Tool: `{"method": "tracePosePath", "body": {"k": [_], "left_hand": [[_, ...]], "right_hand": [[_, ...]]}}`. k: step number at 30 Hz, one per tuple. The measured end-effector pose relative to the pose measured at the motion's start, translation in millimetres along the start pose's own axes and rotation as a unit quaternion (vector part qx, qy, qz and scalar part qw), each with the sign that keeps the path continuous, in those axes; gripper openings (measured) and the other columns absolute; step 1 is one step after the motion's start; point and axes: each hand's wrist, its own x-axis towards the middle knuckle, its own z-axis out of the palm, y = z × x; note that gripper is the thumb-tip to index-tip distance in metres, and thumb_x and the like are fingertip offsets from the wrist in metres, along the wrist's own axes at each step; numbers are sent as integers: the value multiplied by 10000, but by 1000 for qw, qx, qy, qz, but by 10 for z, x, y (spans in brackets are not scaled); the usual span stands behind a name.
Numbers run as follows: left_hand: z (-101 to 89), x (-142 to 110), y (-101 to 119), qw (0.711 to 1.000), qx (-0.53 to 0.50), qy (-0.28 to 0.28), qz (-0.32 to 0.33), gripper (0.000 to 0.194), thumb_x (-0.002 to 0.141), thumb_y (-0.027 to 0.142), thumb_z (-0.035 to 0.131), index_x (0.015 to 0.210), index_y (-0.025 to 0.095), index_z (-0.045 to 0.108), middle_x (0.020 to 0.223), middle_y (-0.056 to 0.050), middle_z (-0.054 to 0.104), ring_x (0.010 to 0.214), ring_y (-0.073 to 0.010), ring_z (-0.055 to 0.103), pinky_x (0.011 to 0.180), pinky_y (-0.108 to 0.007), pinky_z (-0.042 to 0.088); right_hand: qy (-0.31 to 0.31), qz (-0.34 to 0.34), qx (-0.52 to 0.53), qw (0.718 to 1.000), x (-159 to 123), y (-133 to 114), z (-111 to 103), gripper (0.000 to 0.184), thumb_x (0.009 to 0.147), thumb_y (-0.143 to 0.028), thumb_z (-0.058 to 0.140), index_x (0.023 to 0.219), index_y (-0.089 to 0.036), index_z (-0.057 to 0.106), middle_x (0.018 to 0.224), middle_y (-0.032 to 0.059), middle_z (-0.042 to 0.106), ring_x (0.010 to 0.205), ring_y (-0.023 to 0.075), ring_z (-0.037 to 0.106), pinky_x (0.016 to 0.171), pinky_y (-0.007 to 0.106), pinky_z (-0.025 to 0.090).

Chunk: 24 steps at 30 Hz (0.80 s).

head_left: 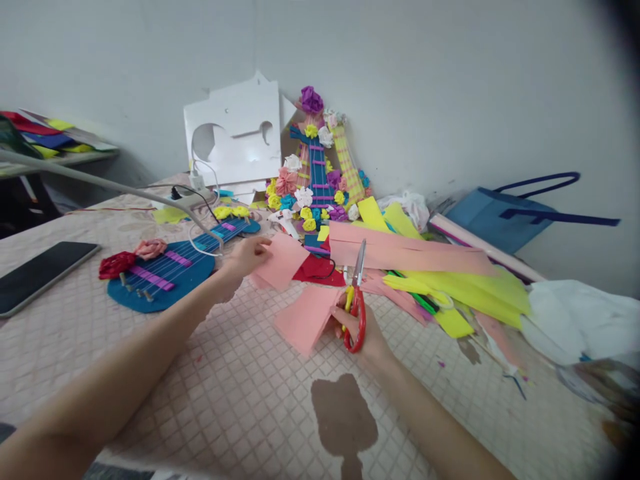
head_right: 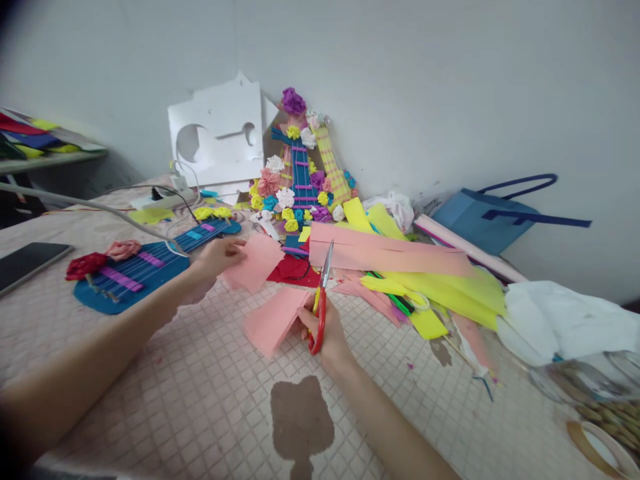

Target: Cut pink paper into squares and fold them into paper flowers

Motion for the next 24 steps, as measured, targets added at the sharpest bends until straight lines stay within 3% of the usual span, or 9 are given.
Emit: {"method": "tracePosePath", "body": {"k": [4, 7, 9, 11, 14, 15, 19, 24], "left_hand": [[-60, 159, -18, 996, 63, 55, 24, 448, 704, 239, 618, 1131, 106, 596, 983, -126, 680, 930, -269, 627, 835, -371, 483], [-29, 87, 59, 989, 101, 87, 57, 545, 715, 195, 613, 1249, 135, 523, 1276, -148, 548, 1212, -314, 467, 1035, -448, 335], [31, -41, 157, 983, 134, 88, 93, 514, 740, 206, 605, 1245, 154, 527, 1334, -135, 503, 1270, -314, 404, 1071, -461, 286], [121, -210, 274, 982, 131, 41, 127, 407, 784, 247, 582, 1177, 145, 567, 1258, -133, 567, 1188, -291, 493, 1032, -445, 347], [284, -480, 430, 983, 31, -136, 122, 359, 831, 365, 553, 1124, 161, 596, 1157, -112, 633, 1040, -244, 597, 873, -363, 480], [336, -558, 468, 978, 2, -171, 117, 371, 830, 384, 556, 1125, 164, 594, 1150, -113, 636, 1027, -238, 605, 835, -345, 495], [476, -749, 540, 977, -25, -194, 83, 378, 798, 364, 590, 1121, 168, 597, 1125, -128, 642, 964, -236, 622, 732, -322, 508], [507, -767, 516, 974, -42, -213, 66, 379, 738, 320, 649, 1081, 163, 609, 1063, -118, 664, 897, -216, 635, 717, -314, 510]], "right_hand": [[4, 3, 13, 1000, 11, 17, -11, 331, 620, -308, 724, 767, -200, 449, 580, -83, 508, 372, 50, 436, 336, 179, 342], [5, 7, 11, 1000, 16, 19, -19, 335, 622, -311, 725, 769, -199, 446, 574, -88, 503, 371, 50, 439, 342, 178, 347], [-5, 4, 8, 1000, 18, 26, -33, 323, 639, -317, 716, 770, -200, 446, 563, -94, 490, 364, 47, 429, 343, 176, 341], [-26, -7, 11, 1000, 20, 36, -52, 297, 666, -316, 701, 769, -200, 448, 572, -93, 482, 373, 42, 422, 351, 174, 341], [-57, -23, 23, 998, 22, 44, -81, 268, 694, -312, 685, 777, -201, 456, 606, -87, 477, 407, 40, 420, 367, 171, 351], [-62, -27, 25, 997, 21, 42, -88, 273, 692, -319, 688, 781, -203, 457, 604, -88, 471, 409, 41, 417, 364, 170, 348], [-59, -37, -3, 998, 9, 13, -108, 309, 707, -399, 681, 774, -208, 448, 571, -93, 456, 391, 51, 415, 352, 176, 340], [-32, -37, -85, 995, -22, -21, -106, 343, 702, -419, 693, 769, -206, 433, 523, -86, 481, 371, 72, 443, 353, 191, 338]]}}
